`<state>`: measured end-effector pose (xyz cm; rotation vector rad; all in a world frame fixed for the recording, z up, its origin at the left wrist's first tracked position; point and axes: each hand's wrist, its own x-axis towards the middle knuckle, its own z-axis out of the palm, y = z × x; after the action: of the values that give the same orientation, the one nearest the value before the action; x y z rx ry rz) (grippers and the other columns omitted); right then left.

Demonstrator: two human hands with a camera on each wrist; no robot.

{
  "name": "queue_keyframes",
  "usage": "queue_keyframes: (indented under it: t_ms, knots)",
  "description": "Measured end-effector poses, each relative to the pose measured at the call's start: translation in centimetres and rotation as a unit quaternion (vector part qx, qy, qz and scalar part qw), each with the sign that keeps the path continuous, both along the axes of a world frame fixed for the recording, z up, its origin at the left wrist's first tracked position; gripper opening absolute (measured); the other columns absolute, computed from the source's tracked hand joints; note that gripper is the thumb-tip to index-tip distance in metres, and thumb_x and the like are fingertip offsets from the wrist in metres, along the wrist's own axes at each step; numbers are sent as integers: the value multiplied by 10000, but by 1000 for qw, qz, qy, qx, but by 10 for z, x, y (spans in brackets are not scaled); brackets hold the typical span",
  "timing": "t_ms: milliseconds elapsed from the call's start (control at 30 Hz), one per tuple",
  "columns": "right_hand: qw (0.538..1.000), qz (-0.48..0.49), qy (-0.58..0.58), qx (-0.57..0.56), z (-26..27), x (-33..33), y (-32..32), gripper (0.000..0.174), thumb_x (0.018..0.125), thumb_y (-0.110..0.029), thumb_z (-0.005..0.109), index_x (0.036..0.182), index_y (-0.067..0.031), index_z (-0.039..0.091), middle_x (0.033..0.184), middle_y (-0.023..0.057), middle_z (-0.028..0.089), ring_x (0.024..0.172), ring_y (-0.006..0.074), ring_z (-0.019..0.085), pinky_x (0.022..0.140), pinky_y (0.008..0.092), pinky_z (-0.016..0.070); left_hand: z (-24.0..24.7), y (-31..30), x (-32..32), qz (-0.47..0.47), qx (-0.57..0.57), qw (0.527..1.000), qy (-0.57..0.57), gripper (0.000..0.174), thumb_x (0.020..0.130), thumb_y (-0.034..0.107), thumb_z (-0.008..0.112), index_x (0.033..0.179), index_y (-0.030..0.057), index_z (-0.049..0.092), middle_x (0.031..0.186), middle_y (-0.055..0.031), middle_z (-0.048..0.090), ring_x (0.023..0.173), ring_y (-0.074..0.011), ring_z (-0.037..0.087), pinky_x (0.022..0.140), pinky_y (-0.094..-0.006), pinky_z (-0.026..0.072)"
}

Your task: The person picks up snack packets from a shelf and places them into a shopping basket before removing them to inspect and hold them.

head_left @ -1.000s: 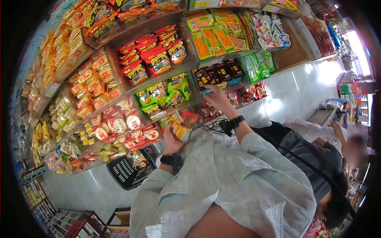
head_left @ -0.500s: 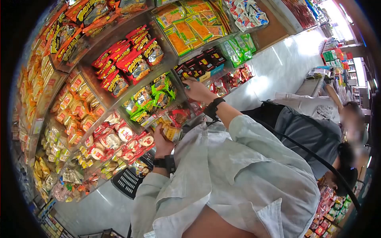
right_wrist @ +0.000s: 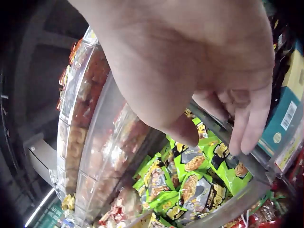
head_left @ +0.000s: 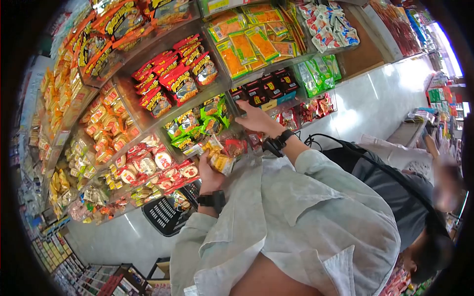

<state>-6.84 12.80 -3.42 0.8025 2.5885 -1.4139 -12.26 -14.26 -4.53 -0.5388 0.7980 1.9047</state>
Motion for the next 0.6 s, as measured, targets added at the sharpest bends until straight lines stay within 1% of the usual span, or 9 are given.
queue_keyframes:
  t_ms: [67,100,133,200,233,333,367,433,600]
  knots:
    - [995,-5,79,-55,-10,13,9,619,952,-317,701,1469,-35,509,1349,229,662,1200,339,681,978,419,551,11,21,6,16,13,1000,-12,382,1049,334,503,1279,47,606,1102,-117,704,1017,-272,681,970,-455,535]
    - [995,7,47,-92,25,17,12,494,965,-261,709,1393,-52,577,1280,177,706,1161,258,704,963,369,561,30,37,11,27,15,999,-11,392,1057,328,489,1293,36,602,1108,-121,702,1017,-265,679,967,-441,537]
    - [991,39,58,-117,30,20,17,476,964,-265,711,1372,-52,591,1254,165,714,1135,247,709,957,361,561,41,49,15,39,16,999,-11,402,1066,322,475,1306,25,598,1114,-124,699,1016,-258,678,963,-426,540]
    - [977,105,77,-170,32,30,27,441,963,-273,714,1331,-50,618,1202,142,730,1083,225,720,943,344,561,46,64,23,29,54,998,-11,399,1071,312,475,1338,43,601,1211,-116,700,1114,-263,663,1052,-454,494]
    - [969,112,86,-203,39,35,30,403,958,-289,708,1270,-43,642,1107,111,749,1009,205,727,891,344,569,60,80,29,39,57,998,-12,402,1070,314,478,1342,46,602,1232,-115,699,1139,-265,658,1073,-463,481]
    - [968,155,5,-199,56,42,43,380,962,-290,681,1248,-43,638,1059,113,755,958,209,736,832,354,571,67,110,38,33,104,994,27,457,1078,347,485,1414,47,562,1373,-121,652,1292,-282,593,1167,-483,399]
    - [969,158,70,-178,38,46,45,336,963,-267,650,1200,-29,630,1028,147,752,918,231,739,778,367,567,68,120,44,39,91,994,40,472,1080,356,484,1429,46,551,1397,-124,637,1315,-283,578,1176,-485,390]
    - [968,164,45,-182,52,49,61,321,954,-250,644,1178,-21,622,1019,170,742,906,264,734,775,382,562,60,133,50,48,73,995,46,502,1093,362,470,1474,37,510,1478,-134,580,1383,-288,526,1213,-485,346]
    - [971,209,49,-105,45,57,92,314,916,-200,660,1161,-11,607,989,189,725,921,324,725,788,418,551,48,163,74,42,49,997,41,481,1110,324,448,1494,39,489,1501,-133,560,1382,-288,528,1230,-469,325]
